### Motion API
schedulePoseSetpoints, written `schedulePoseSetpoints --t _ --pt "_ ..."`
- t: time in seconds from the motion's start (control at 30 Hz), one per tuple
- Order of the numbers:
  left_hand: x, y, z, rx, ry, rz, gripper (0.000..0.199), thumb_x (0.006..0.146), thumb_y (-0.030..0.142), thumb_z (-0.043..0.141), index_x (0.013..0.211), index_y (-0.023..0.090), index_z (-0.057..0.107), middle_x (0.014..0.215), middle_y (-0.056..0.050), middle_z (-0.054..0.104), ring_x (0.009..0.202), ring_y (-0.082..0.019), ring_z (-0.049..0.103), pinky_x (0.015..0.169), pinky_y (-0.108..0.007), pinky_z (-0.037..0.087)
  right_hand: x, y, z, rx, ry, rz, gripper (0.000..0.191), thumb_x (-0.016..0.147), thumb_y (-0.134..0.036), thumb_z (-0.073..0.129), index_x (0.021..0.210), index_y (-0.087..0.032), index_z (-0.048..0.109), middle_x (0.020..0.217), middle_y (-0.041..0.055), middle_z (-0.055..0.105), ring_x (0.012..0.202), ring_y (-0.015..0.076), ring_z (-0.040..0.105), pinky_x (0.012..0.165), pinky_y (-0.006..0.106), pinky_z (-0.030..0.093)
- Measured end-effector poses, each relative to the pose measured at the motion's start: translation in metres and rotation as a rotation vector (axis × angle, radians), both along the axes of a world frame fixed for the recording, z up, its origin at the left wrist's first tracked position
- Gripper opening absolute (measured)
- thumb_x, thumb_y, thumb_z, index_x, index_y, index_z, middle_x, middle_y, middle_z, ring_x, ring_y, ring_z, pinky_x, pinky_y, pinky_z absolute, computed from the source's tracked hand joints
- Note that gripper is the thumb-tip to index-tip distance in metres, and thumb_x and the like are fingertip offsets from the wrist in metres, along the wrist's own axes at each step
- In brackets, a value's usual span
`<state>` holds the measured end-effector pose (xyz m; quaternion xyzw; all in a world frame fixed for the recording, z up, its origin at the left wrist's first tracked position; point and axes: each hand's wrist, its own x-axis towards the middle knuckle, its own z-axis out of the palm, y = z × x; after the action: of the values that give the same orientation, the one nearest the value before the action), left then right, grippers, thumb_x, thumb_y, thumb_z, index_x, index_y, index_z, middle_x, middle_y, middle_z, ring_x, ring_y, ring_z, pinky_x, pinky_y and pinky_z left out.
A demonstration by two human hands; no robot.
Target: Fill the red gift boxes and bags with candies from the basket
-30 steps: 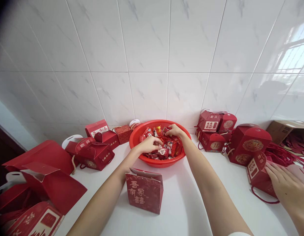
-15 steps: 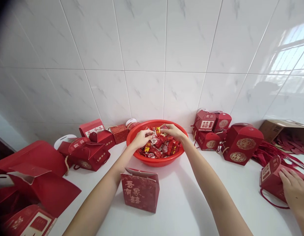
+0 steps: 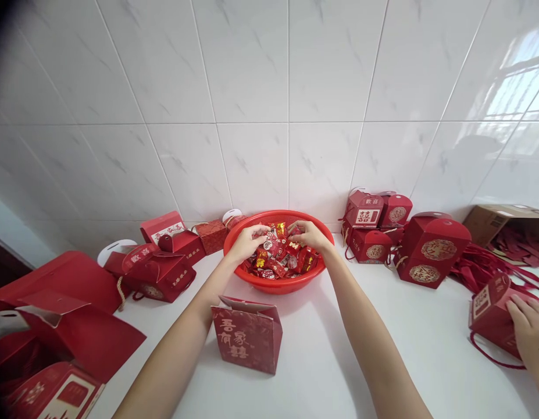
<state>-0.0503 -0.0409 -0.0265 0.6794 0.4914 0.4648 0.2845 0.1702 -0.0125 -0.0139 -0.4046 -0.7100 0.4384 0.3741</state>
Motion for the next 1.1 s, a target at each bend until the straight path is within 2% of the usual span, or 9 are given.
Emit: schedulePoseSetpoints --t 0.17,0.27,0.4,0.53,0.7,0.87,0.97,1.1 --pt "0.001 0.0 0.0 -0.023 0.005 0.012 0.033 0.078 0.001 0.057 0.106 0.011 0.072 0.114 -0.013 0.073 0.104 -0.02 0.068 0.096 -0.034 0.052 0.001 0.002 -0.005 -0.02 0.067 -0.047 0.037 0.06 -0.017 0.073 0.096 -0.019 0.065 0.074 -0.0007 0.067 0.051 0.0087 0.051 0.044 0.021 0.042" --pt "0.001 -0.001 0.001 -0.028 0.022 0.02 0.034 0.078 0.001 0.057 0.106 0.012 0.072 0.114 -0.011 0.073 0.102 -0.019 0.068 0.094 -0.032 0.053 0.001 0.002 -0.007 -0.092 0.141 -0.062 0.044 0.057 -0.015 0.074 0.099 -0.02 0.065 0.084 0.0026 0.071 0.052 0.0096 0.054 0.046 0.023 0.047" --pt "0.0 -0.004 0.002 -0.008 0.093 0.037 0.038 0.076 0.001 0.057 0.107 0.016 0.073 0.115 -0.008 0.074 0.102 -0.019 0.068 0.094 -0.032 0.053 0.001 0.001 -0.006 -0.049 0.224 -0.098 0.039 0.056 -0.02 0.078 0.093 -0.02 0.068 0.089 0.0048 0.071 0.063 0.0132 0.061 0.051 0.024 0.052" --pt "0.0 -0.004 0.001 -0.038 0.157 -0.026 0.035 0.075 0.001 0.054 0.097 0.017 0.077 0.104 -0.006 0.078 0.099 -0.019 0.07 0.095 -0.032 0.054 0.002 -0.002 -0.002 -0.041 0.265 -0.065 0.036 0.054 -0.029 0.081 0.086 -0.018 0.069 0.083 0.0038 0.07 0.066 0.0154 0.062 0.052 0.026 0.053" --pt "0.002 -0.006 0.004 -0.108 0.158 -0.096 0.025 0.075 0.009 0.061 0.089 0.017 0.08 0.102 -0.006 0.079 0.1 -0.022 0.071 0.096 -0.033 0.054 0.002 -0.007 -0.001 0.003 0.237 -0.005 0.033 0.058 -0.035 0.08 0.083 -0.019 0.068 0.074 0.0014 0.067 0.062 0.0137 0.059 0.054 0.026 0.051" --pt "0.005 -0.01 0.008 -0.175 0.105 -0.14 0.019 0.072 0.013 0.068 0.087 0.015 0.08 0.094 -0.007 0.079 0.093 -0.024 0.071 0.091 -0.035 0.055 0.001 -0.009 -0.002 0.037 0.182 0.0 0.029 0.059 -0.034 0.079 0.079 -0.019 0.066 0.079 0.0023 0.068 0.067 0.0155 0.061 0.055 0.026 0.051" --pt "0.005 -0.01 0.008 -0.216 0.068 -0.201 0.018 0.068 0.017 0.074 0.084 0.014 0.08 0.086 -0.006 0.079 0.088 -0.024 0.071 0.088 -0.036 0.054 -0.001 -0.012 -0.001 0.049 0.156 0.039 0.028 0.06 -0.032 0.079 0.08 -0.019 0.064 0.08 0.0022 0.068 0.067 0.0151 0.061 0.054 0.025 0.051" --pt "0.004 -0.01 0.008 -0.24 0.076 -0.214 0.02 0.065 0.024 0.077 0.082 0.013 0.08 0.08 -0.005 0.077 0.081 -0.023 0.068 0.081 -0.035 0.054 -0.003 -0.014 0.001 0.051 0.128 0.081 0.027 0.061 -0.032 0.078 0.078 -0.019 0.061 0.083 0.0032 0.068 0.069 0.0172 0.063 0.052 0.026 0.051"
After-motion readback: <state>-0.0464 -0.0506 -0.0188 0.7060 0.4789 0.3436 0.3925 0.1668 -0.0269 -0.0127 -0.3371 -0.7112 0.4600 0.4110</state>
